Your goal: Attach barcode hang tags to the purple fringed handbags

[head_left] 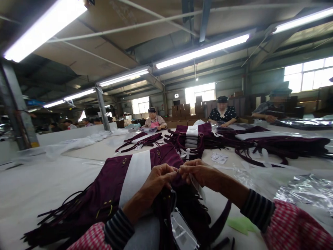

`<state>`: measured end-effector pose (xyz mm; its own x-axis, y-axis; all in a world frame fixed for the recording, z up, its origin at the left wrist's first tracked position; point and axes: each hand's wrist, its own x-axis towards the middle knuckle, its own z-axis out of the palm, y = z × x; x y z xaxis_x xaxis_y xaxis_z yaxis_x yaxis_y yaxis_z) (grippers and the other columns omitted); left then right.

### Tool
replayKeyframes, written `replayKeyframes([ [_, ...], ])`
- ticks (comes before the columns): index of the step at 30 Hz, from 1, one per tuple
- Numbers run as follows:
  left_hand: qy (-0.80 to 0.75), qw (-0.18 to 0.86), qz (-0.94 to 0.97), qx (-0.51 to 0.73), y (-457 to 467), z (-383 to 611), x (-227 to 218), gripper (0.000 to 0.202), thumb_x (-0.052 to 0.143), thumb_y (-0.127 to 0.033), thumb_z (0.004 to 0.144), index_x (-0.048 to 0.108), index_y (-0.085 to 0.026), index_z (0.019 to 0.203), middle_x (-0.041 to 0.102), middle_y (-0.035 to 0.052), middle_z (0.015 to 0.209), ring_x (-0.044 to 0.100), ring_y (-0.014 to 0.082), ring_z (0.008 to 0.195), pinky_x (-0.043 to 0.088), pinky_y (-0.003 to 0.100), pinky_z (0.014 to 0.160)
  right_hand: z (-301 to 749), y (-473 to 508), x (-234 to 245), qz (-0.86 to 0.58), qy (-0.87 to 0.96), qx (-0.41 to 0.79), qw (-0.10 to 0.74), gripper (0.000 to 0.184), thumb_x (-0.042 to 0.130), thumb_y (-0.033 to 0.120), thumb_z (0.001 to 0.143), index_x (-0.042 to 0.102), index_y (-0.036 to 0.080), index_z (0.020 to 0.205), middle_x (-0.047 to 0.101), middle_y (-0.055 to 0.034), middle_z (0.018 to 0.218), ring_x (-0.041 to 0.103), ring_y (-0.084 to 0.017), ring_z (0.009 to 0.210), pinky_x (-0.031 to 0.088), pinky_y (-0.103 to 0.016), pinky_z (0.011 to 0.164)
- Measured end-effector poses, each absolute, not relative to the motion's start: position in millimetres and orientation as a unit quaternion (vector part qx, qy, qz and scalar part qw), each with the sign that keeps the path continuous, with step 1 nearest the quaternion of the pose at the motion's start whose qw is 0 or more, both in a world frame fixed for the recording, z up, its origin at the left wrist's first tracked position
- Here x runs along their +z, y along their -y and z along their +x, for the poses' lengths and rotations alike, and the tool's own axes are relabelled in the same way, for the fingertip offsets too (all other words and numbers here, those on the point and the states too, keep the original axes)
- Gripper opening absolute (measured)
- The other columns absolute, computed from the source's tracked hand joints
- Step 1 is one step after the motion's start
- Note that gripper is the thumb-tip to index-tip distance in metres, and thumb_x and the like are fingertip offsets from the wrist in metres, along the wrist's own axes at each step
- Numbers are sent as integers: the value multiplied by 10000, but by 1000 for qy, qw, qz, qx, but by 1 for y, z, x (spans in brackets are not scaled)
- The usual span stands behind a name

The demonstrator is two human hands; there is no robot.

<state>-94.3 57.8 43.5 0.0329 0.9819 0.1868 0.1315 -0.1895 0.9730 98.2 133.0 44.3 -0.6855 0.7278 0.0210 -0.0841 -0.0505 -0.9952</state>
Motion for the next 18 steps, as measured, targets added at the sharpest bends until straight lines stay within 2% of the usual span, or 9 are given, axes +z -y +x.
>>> replayKeyframes([
  [2,-459,450,590,490,-57,-91,44,300,797,-388,739,643,-130,748,665,46,838,584,125,661,480,221,557,97,-133,44,-267,612,681,301,436,775,516,759,723,86,810,650,-14,639,533,-69,483,393,-192,467],
  [4,-450,465,586,487,-59,-89,43,312,809,-388,733,633,-131,758,663,47,806,608,141,675,506,233,573,96,-131,45,-268,604,686,305,429,784,508,738,715,89,804,639,-9,629,538,-77,490,426,-207,489],
  [9,-441,486,552,514,-63,-93,37,312,780,-394,782,583,-153,803,688,53,802,664,162,724,549,274,688,101,-125,46,-255,618,671,322,361,827,271,625,716,117,932,705,-39,764,630,-139,613,482,-250,565],
  [12,-437,498,540,519,-63,-94,36,296,761,-387,803,571,-160,810,696,54,808,670,163,730,557,283,700,100,-126,40,-247,633,636,364,311,791,219,628,699,147,917,667,8,710,585,-110,583,435,-225,540],
  [15,-441,490,540,523,-64,-91,36,292,774,-376,787,589,-150,791,703,62,796,677,176,731,563,295,699,95,-130,32,-243,653,593,404,249,789,229,628,669,162,836,563,66,586,492,-81,498,374,-213,490],
  [18,-454,459,543,537,-67,-88,34,292,798,-360,747,613,-134,759,711,73,760,673,183,689,554,293,665,88,-133,25,-242,691,533,424,205,765,276,682,684,169,836,547,64,554,457,-86,470,336,-220,462],
])
